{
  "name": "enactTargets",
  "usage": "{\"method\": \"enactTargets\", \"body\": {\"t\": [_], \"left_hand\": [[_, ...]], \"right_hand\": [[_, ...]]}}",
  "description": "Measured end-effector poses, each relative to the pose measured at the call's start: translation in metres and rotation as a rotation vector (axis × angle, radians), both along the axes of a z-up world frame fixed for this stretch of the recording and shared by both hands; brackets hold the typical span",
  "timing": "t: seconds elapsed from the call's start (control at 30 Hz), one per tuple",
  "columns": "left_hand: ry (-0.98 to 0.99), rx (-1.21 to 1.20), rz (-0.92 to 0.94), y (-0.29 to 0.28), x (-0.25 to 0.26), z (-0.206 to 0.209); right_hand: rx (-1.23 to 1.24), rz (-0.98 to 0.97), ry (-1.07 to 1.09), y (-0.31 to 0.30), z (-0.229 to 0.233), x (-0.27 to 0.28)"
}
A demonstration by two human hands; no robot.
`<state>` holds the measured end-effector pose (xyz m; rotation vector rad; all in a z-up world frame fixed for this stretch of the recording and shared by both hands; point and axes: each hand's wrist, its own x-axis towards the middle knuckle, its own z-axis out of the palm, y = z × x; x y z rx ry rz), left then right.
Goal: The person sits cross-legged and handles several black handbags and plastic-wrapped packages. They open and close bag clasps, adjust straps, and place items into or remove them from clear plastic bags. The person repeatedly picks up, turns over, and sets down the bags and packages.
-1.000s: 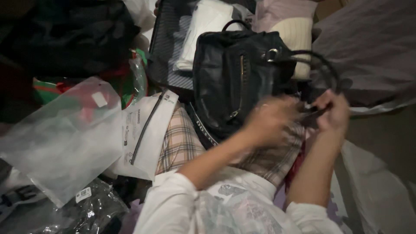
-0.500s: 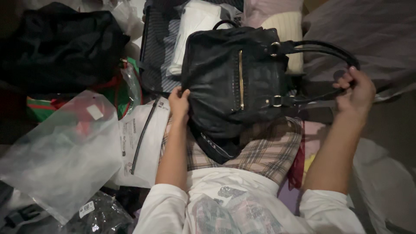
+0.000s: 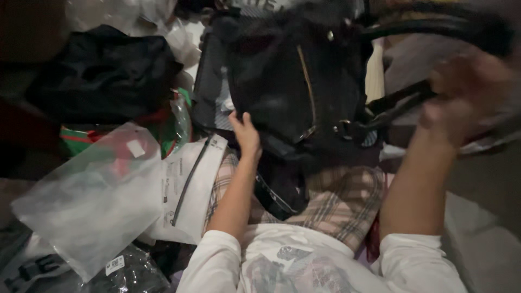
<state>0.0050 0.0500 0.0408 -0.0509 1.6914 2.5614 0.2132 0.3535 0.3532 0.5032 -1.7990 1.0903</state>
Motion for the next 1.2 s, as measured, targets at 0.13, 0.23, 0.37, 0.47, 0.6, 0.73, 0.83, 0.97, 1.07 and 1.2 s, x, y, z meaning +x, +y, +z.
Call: {"method": "enactTargets", "body": {"t": [0.13,0.23,0.37,0.47,0.6,0.73,0.83,0.97,1.07,1.2], "left_hand": [[-0.588,0.308,-0.299,-0.023,-0.042,0.030],[-0.542,0.572,-0.494,-0.107,-0.077,0.026],[-0.425,0.556,-0.686,-0.205,-0.097,0.011],[-0.346,0.077,-0.771,-0.223,-0.087,0.017],[0.156,-0.847,-0.633,-0.188,-0.062,0.062],[0.311,-1.345,-0.439,-0.147,-0.024,0.116],[0.119,-1.441,-0.649,-0.120,-0.002,0.136],[0.220,-1.649,-0.675,-0.119,0.002,0.121],[0.373,-1.593,-0.552,-0.141,-0.010,0.093],[0.411,-1.454,-0.494,-0.160,-0.019,0.065]], "right_hand": [[-0.099,-0.232,-0.114,0.000,0.011,0.037],[-0.081,-0.282,-0.261,-0.015,-0.008,0.081],[0.174,-0.327,-0.658,-0.048,-0.088,0.070],[0.549,-0.479,-0.988,-0.097,-0.182,0.028],[0.475,-0.603,-1.105,-0.117,-0.210,0.019],[0.652,-0.747,-1.391,-0.128,-0.196,0.015],[0.368,-0.653,-1.641,-0.146,-0.211,0.007],[0.374,-0.610,-1.501,-0.160,-0.257,-0.005],[-0.074,-0.492,-1.392,-0.168,-0.288,-0.008],[-0.883,-0.234,-1.167,-0.176,-0.296,-0.015]]}}
